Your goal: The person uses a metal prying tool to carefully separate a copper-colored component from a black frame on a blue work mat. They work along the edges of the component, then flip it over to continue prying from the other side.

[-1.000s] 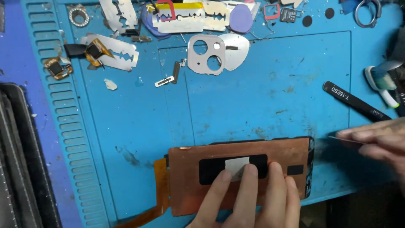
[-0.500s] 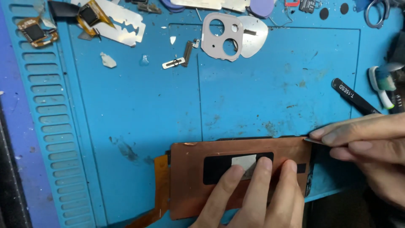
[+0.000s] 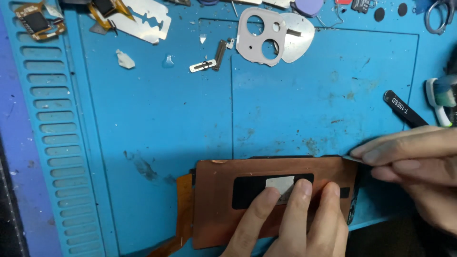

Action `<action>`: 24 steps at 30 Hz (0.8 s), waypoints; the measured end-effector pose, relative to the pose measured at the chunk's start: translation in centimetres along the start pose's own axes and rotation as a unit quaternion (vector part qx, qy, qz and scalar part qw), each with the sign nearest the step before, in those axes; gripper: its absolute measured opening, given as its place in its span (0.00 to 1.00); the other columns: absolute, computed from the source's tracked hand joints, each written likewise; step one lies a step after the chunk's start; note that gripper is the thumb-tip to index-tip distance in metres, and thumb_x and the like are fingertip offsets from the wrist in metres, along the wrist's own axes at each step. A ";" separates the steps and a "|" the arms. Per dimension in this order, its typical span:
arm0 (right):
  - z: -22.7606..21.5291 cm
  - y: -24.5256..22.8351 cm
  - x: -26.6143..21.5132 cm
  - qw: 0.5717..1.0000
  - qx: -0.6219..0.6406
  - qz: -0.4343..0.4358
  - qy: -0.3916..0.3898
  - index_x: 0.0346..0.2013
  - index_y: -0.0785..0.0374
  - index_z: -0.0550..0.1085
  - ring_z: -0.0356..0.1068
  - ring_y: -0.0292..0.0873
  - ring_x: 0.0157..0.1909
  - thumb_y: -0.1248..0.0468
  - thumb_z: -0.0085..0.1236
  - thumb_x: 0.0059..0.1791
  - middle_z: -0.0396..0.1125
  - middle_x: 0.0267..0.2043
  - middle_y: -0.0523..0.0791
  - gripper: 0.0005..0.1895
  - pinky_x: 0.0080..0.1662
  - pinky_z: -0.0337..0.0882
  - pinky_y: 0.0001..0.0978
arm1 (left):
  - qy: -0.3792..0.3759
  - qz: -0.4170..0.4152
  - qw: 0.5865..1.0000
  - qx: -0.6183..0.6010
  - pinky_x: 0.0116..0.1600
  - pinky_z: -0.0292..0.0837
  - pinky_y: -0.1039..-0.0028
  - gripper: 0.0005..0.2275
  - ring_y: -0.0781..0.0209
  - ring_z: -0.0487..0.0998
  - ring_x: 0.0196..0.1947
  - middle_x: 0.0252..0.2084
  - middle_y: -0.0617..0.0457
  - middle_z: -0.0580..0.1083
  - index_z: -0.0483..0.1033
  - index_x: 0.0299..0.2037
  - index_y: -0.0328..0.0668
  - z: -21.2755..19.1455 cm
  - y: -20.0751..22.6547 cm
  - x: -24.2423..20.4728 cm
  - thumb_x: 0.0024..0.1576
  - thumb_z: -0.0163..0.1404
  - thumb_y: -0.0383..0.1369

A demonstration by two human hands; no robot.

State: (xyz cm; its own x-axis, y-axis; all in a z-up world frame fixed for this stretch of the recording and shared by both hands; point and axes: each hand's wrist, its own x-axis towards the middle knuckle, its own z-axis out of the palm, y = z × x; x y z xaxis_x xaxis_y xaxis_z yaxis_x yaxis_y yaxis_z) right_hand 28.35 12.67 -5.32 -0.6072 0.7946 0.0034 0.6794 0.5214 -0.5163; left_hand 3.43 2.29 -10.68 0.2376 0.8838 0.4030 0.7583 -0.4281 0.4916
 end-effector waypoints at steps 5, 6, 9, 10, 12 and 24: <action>0.5 1.0 -0.8 0.990 0.011 0.131 0.042 0.38 0.72 0.72 0.79 0.48 0.48 0.73 0.51 0.51 0.72 0.41 0.52 0.04 0.58 0.80 0.34 | 0.038 -0.009 0.999 0.004 0.71 0.72 0.68 0.05 0.67 0.74 0.65 0.62 0.66 0.76 0.82 0.54 0.58 0.5 0.0 -0.1 0.73 0.60 0.41; 0.7 0.6 0.0 0.991 0.013 0.129 0.043 0.38 0.72 0.72 0.79 0.48 0.48 0.73 0.51 0.51 0.72 0.41 0.52 0.04 0.58 0.80 0.34 | 0.038 -0.008 0.999 0.007 0.71 0.72 0.68 0.05 0.67 0.74 0.65 0.62 0.66 0.76 0.82 0.54 0.58 0.3 -0.3 -0.2 0.73 0.60 0.41; 0.9 -0.4 1.0 0.999 0.022 -0.010 0.033 0.38 0.63 0.67 0.84 0.46 0.45 0.72 0.53 0.49 0.72 0.41 0.48 0.06 0.52 0.90 0.31 | 0.010 0.016 1.000 0.016 0.76 0.68 0.66 0.06 0.64 0.70 0.68 0.65 0.66 0.74 0.80 0.55 0.62 -0.1 -0.7 -0.2 0.74 0.56 0.46; 1.0 -0.7 1.0 0.998 0.025 0.045 0.034 0.38 0.69 0.69 0.83 0.48 0.46 0.73 0.52 0.49 0.72 0.42 0.51 0.04 0.54 0.87 0.33 | 0.014 0.021 0.999 0.023 0.75 0.68 0.67 0.06 0.66 0.71 0.68 0.65 0.67 0.74 0.80 0.56 0.62 -0.2 -0.8 -0.3 0.75 0.56 0.45; 1.1 -0.8 0.8 0.994 0.026 0.099 0.034 0.38 0.75 0.72 0.82 0.50 0.48 0.75 0.51 0.49 0.72 0.42 0.53 0.05 0.56 0.84 0.35 | 0.019 0.027 0.999 0.029 0.75 0.69 0.68 0.06 0.67 0.73 0.67 0.65 0.67 0.74 0.80 0.57 0.62 -0.4 -1.1 -0.3 0.75 0.55 0.44; 0.9 -2.4 2.6 1.000 0.012 -0.002 0.014 0.36 0.64 0.68 0.83 0.45 0.47 0.73 0.53 0.49 0.73 0.42 0.47 0.04 0.55 0.88 0.31 | 0.002 0.055 0.996 0.071 0.77 0.67 0.68 0.08 0.65 0.71 0.69 0.67 0.68 0.73 0.77 0.59 0.65 -1.3 -1.6 -0.2 0.75 0.52 0.48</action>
State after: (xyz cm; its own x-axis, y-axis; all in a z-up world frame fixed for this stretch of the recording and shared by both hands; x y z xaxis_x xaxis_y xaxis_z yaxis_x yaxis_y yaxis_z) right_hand 24.77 13.25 -4.85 -0.5972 0.8016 0.0297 0.6671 0.5168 -0.5366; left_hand 1.39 2.57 -10.56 0.3219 0.8320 0.4518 0.8058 -0.4913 0.3305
